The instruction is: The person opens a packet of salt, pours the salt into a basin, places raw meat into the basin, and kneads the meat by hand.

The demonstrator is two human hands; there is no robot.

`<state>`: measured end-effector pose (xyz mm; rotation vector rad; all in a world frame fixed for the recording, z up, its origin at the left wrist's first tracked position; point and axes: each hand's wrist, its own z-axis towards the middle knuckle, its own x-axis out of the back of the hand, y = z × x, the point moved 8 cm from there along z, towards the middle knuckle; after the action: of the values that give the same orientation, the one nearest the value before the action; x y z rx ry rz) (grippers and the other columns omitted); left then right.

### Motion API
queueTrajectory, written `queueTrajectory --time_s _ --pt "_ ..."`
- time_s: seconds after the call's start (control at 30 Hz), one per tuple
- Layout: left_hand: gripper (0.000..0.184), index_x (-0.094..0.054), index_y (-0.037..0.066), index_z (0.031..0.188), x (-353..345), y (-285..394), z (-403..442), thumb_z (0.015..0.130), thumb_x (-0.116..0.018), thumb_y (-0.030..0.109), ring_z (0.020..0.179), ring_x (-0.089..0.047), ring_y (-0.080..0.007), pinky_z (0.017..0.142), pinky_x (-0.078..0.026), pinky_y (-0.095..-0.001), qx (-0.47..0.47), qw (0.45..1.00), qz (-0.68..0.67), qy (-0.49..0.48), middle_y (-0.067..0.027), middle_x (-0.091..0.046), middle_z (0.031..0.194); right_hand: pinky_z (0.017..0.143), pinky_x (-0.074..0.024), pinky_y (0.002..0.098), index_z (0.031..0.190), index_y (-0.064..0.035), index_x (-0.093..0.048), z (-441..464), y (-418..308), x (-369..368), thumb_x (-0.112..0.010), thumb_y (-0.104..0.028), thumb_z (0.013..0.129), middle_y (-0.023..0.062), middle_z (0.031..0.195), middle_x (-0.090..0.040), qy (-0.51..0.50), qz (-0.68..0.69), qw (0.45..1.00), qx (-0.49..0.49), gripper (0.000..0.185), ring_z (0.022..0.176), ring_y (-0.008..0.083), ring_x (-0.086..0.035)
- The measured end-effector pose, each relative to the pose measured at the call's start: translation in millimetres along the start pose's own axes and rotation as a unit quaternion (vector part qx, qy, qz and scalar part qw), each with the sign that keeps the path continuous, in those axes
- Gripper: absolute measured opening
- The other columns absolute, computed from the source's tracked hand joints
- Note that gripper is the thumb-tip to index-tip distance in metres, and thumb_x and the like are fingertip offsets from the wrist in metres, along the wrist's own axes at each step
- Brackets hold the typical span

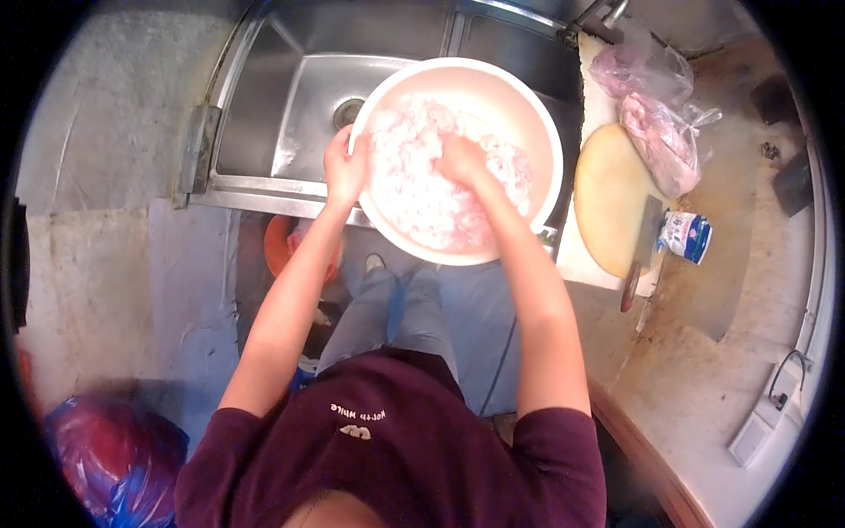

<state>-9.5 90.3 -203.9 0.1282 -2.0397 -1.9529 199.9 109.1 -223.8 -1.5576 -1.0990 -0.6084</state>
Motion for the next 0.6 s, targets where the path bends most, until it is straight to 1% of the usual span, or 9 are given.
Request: queueTrajectory --time_s 0.07,0.17,0.27,0.3,0.37,0.43,0.47,0.53,0.6 --pt "0.026 -0.06 -0.003 0.104 0 0 -2 0.087 -0.057 0.017 0.073 -0.061 -0.0151 0.067 -0.047 -0.0283 0.009 1.0 -0.006 0.004 -0.0126 -0.066 0.082 0.079 -0.0482 0.0448 0.108 -0.0141 -0.064 -39 -31 14 -0.062 -0.019 0.073 0.0183 0.089 -0.066 0.049 0.026 0.997 0.044 0.036 0.089 0.0346 -0.063" --pt "0.025 -0.06 -0.003 0.103 0 3 -4 0.087 -0.057 0.016 0.072 -0.061 -0.0147 0.066 -0.047 -0.028 0.018 1.0 0.002 0.003 -0.012 -0.066 0.082 0.082 -0.047 0.0451 0.108 -0.0129 -0.064 -67 -48 -8 -0.063 -0.022 0.075 0.0174 0.094 -0.064 -0.046 -0.034 0.997 0.052 0.034 0.092 0.0344 -0.061" --pt "0.024 -0.06 -0.003 0.103 0 3 -3 0.087 -0.057 0.015 0.071 -0.061 -0.0146 0.066 -0.047 -0.0278 0.014 1.0 -0.001 -0.001 -0.012 -0.066 0.081 0.084 -0.0459 0.0444 0.105 -0.0098 -0.065 -76 -61 5 -0.063 -0.022 0.075 0.0171 0.103 -0.06 -0.077 0.019 0.989 0.128 0.032 0.095 0.0339 -0.059" --pt "0.024 -0.06 -0.003 0.103 -1 5 -2 0.087 -0.056 0.015 0.071 -0.061 -0.0147 0.066 -0.047 -0.0278 0.01 1.0 -0.004 -0.002 -0.0122 -0.066 0.081 0.084 -0.0457 0.0438 0.102 -0.0066 -0.065 -65 -52 14 -0.062 -0.021 0.077 0.0171 0.111 -0.056 -0.043 0.049 0.986 0.153 0.029 0.096 0.0348 -0.058" --pt "0.024 -0.06 -0.003 0.103 -1 7 -3 0.087 -0.056 0.014 0.072 -0.061 -0.0149 0.066 -0.047 -0.0278 0.008 1.0 -0.008 -0.006 -0.0125 -0.066 0.081 0.085 -0.0454 0.0435 0.099 -0.0069 -0.065 -33 -33 58 -0.062 -0.021 0.078 0.0175 0.107 -0.057 0.125 0.06 0.978 0.153 0.026 0.095 0.0355 -0.057" --pt "0.024 -0.06 -0.003 0.103 -3 10 -3 0.087 -0.056 0.014 0.073 -0.062 -0.0151 0.067 -0.047 -0.0279 0.011 1.0 -0.012 -0.008 -0.0129 -0.066 0.082 0.087 -0.0441 0.0429 0.102 -0.0037 -0.064 3 11 85 -0.063 -0.023 0.079 0.0207 0.102 -0.059 0.217 -0.003 0.975 0.048 0.031 0.099 0.0359 -0.055" --pt "0.025 -0.06 -0.003 0.105 -4 11 -3 0.088 -0.056 0.015 0.073 -0.061 -0.0136 0.067 -0.047 -0.0268 0.003 1.0 -0.006 -0.01 -0.0115 -0.066 0.084 0.089 -0.0439 0.0431 0.108 -0.0026 -0.062 22 37 82 -0.066 -0.028 0.076 0.0224 0.103 -0.061 0.247 0.008 0.968 0.029 0.041 0.101 0.0361 -0.057" --pt "0.028 -0.058 -0.004 0.108 -9 13 0 0.089 -0.055 0.016 0.074 -0.06 -0.0108 0.067 -0.047 -0.0247 -0.016 1.0 0.006 -0.015 -0.0087 -0.066 0.088 0.091 -0.0436 0.0426 0.114 -0.0047 -0.06 53 50 65 -0.068 -0.035 0.073 0.0222 0.109 -0.061 0.165 0.202 0.966 -0.003 0.052 0.103 0.0351 -0.058" --pt "0.028 -0.058 -0.004 0.108 -12 17 3 0.089 -0.055 0.017 0.075 -0.06 -0.011 0.067 -0.047 -0.0248 -0.015 0.999 0.037 -0.016 -0.0092 -0.066 0.089 0.091 -0.044 0.0415 0.115 -0.0075 -0.06 64 32 51 -0.069 -0.037 0.071 0.0214 0.112 -0.06 0.084 0.15 0.985 0.01 0.053 0.104 0.0339 -0.058"
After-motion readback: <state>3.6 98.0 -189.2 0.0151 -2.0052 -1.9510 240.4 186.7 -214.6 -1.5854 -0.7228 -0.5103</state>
